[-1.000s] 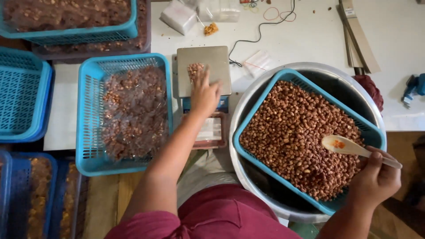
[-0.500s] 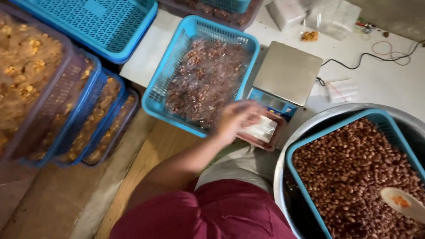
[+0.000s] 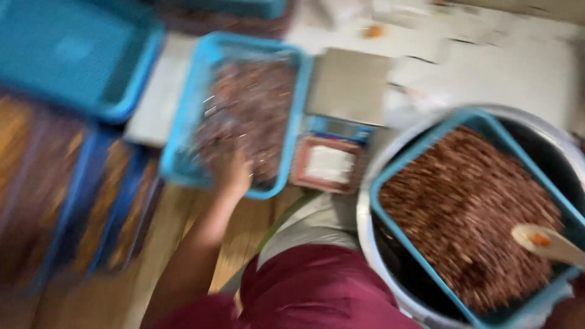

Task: The person is scooping nuts into small plastic bags and using a digital scale to ensure the correct weight, adjusting with a spoon.

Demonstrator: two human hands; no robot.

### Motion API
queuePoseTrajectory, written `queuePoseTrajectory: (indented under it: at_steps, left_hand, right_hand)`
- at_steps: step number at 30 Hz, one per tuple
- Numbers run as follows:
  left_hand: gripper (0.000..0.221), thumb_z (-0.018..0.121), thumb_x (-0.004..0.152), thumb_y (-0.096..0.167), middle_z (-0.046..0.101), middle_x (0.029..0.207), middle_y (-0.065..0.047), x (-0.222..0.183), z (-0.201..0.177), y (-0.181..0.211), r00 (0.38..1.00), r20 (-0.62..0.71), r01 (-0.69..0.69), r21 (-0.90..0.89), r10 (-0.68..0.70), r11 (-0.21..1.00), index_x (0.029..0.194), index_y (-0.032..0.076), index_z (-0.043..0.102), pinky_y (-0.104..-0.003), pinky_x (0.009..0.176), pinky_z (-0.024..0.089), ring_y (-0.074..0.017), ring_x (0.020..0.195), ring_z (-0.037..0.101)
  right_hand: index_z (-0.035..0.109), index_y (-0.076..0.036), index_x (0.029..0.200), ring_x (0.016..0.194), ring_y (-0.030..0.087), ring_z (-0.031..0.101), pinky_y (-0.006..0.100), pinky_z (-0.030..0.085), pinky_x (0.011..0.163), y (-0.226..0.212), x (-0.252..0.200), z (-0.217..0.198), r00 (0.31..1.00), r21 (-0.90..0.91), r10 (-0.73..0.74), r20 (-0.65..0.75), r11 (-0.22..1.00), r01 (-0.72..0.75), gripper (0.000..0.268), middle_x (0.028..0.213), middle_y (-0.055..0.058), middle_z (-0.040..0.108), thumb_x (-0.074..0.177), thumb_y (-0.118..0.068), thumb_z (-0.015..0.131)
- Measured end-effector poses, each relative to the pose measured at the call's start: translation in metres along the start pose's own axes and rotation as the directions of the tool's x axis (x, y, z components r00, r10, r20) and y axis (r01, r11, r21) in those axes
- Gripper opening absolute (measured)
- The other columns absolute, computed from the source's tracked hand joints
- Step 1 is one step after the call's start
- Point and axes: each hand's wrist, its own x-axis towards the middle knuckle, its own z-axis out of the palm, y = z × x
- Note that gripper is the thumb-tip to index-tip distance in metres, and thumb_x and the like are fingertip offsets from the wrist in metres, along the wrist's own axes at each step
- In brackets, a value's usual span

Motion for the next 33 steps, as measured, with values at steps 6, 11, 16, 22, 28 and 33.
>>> queuePoseTrajectory:
  at_steps: [6,11,16,22,28,33]
  left_hand:
    - [0.062,0.070,0.090,0.014,0.051,0.149,-0.022,0.014,0.025,0.107,0.898,-0.192,-0.364,0.183,0.397,0.913,0.149,0.006,0.054,-0.053,0.105,0.051,-0.0454,0.130,0.055]
    - [0.064,0.064,0.088,0.060,0.051,0.158,-0.003,0.052,0.171,0.084,0.746,0.457,-0.620,0.213,0.484,0.755,0.145,0.032,0.058,-0.054,0.110,0.048,-0.0264,0.145,0.048]
    - [0.046,0.065,0.093,0.035,0.060,0.146,0.000,0.040,0.127,0.122,0.769,0.444,-0.559,0.117,0.460,0.821,0.138,0.033,0.064,-0.051,0.103,0.054,-0.0239,0.137,0.056]
    - [0.043,0.055,0.098,0.021,0.063,0.132,-0.011,0.041,0.119,0.121,0.818,0.296,-0.522,0.020,0.493,0.853,0.140,0.015,0.060,-0.048,0.102,0.054,-0.0330,0.129,0.058]
    - [0.020,0.048,0.104,-0.002,0.078,0.098,-0.018,0.023,0.064,0.224,0.917,0.098,-0.090,-0.893,0.386,0.440,0.101,-0.002,0.068,-0.043,0.081,0.065,-0.0296,0.097,0.076]
    - [0.018,0.062,0.094,-0.007,0.076,0.097,-0.024,-0.012,0.093,0.275,0.751,0.251,0.313,-0.950,0.610,0.004,0.109,0.004,0.063,-0.051,0.079,0.065,-0.0355,0.089,0.077]
  right_hand:
    - [0.080,-0.022,0.111,0.086,0.021,0.058,0.034,0.043,0.081,0.188,0.005,-0.003,0.914,-0.892,-0.195,-0.357,0.360,-0.272,0.004,0.098,0.002,0.066,0.113,-0.019,0.082]
    - [0.078,-0.014,0.111,0.103,0.043,0.066,0.051,0.048,0.094,0.055,0.043,0.064,0.765,-0.134,0.397,-0.507,0.841,-0.525,0.022,0.097,0.017,0.071,0.104,-0.026,0.061]
    - [0.072,-0.011,0.097,0.073,0.017,0.067,0.034,0.054,0.072,-0.003,0.064,0.064,0.670,0.449,0.671,-0.317,0.729,-0.517,0.018,0.080,0.009,0.069,0.103,-0.028,0.068]
    - [0.067,-0.002,0.096,0.056,0.016,0.066,0.028,0.056,0.054,-0.036,0.078,0.052,0.652,0.650,0.723,-0.227,0.612,-0.452,0.020,0.070,0.010,0.064,0.103,-0.021,0.069]
    - [0.074,-0.004,0.105,0.058,0.012,0.062,0.022,0.048,0.055,-0.059,0.076,0.051,0.737,0.570,0.602,-0.308,0.737,-0.364,0.021,0.072,0.007,0.062,0.109,-0.019,0.060]
    - [0.071,-0.004,0.103,0.057,0.014,0.062,0.023,0.046,0.052,-0.080,0.080,0.069,0.778,0.591,0.565,-0.275,0.738,-0.327,0.017,0.071,0.008,0.063,0.108,-0.019,0.063]
